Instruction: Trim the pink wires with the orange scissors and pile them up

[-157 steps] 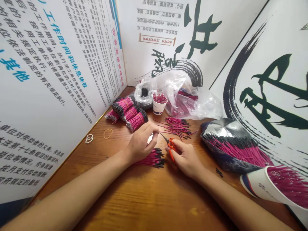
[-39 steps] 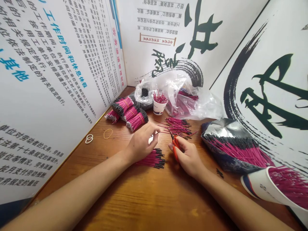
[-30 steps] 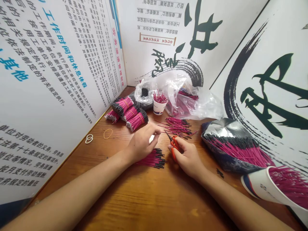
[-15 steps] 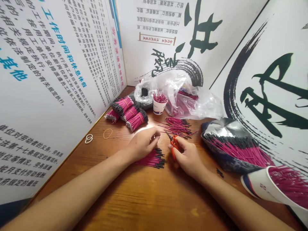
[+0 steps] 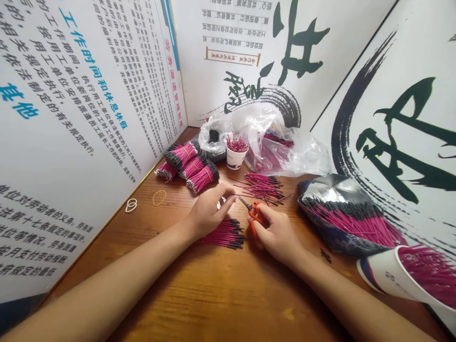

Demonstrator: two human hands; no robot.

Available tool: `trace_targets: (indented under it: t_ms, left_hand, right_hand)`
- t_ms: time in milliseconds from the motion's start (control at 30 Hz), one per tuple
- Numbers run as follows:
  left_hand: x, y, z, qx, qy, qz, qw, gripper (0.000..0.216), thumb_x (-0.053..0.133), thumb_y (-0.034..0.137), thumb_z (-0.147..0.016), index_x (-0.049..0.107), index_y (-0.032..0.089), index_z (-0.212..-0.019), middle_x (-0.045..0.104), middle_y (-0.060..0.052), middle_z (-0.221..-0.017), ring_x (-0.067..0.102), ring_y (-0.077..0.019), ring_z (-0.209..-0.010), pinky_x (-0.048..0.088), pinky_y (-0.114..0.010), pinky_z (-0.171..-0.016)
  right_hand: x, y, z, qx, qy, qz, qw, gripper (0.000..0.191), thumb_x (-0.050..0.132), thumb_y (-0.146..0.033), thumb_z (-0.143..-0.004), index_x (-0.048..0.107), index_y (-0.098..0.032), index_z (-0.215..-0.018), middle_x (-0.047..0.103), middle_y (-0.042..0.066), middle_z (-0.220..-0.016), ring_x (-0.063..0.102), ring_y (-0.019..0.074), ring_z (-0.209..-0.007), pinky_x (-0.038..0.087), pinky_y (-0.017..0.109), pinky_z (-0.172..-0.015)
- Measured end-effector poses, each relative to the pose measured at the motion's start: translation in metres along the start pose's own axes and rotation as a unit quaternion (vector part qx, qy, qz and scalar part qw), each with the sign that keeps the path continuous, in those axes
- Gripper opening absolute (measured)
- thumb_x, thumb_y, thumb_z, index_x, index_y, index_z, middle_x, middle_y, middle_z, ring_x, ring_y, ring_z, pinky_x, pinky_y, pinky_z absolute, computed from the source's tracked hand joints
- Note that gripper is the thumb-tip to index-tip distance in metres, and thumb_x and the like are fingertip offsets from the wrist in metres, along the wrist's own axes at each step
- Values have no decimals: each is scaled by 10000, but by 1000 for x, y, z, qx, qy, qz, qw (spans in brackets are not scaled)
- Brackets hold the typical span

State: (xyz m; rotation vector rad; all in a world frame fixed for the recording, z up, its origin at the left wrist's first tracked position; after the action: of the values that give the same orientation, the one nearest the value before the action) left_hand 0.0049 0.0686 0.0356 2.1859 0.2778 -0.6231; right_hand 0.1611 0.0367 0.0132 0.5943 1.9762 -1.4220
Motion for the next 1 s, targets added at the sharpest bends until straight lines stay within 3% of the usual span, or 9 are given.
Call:
trace_targets:
  t_ms: [500, 1000]
  left_hand:
    - [-3, 11, 0, 45, 18, -19, 999, 42, 530, 206, -945, 555, 181, -923, 623, 13, -802, 589, -102, -732, 461, -216, -697]
    - [-4, 12, 0, 43, 17, -27, 999, 56, 524, 221, -944, 557, 183, -922, 632, 1, -805, 595, -115, -733, 470, -230, -694]
  right_hand:
    - [0, -2, 0, -2, -12, -12, 1000, 203, 497, -268, -869, 428, -213, -686, 412, -58, -562, 373, 109, -508, 260, 241, -519]
    - [1, -3, -1, -11, -23, -22, 999, 222, 492, -268, -892, 437, -210, -685, 435, -50, -575, 385, 111, -525, 264, 239, -521]
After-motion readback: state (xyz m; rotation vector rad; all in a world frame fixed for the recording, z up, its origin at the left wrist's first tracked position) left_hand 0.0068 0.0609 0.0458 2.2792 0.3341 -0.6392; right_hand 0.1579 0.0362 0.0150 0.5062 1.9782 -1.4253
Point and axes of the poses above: each hand's wrist, its own z-axis away from the middle knuckle, its own x-axis out of the palm, y = z × x, the point moved 8 cm from there along -z, towards the middle knuckle
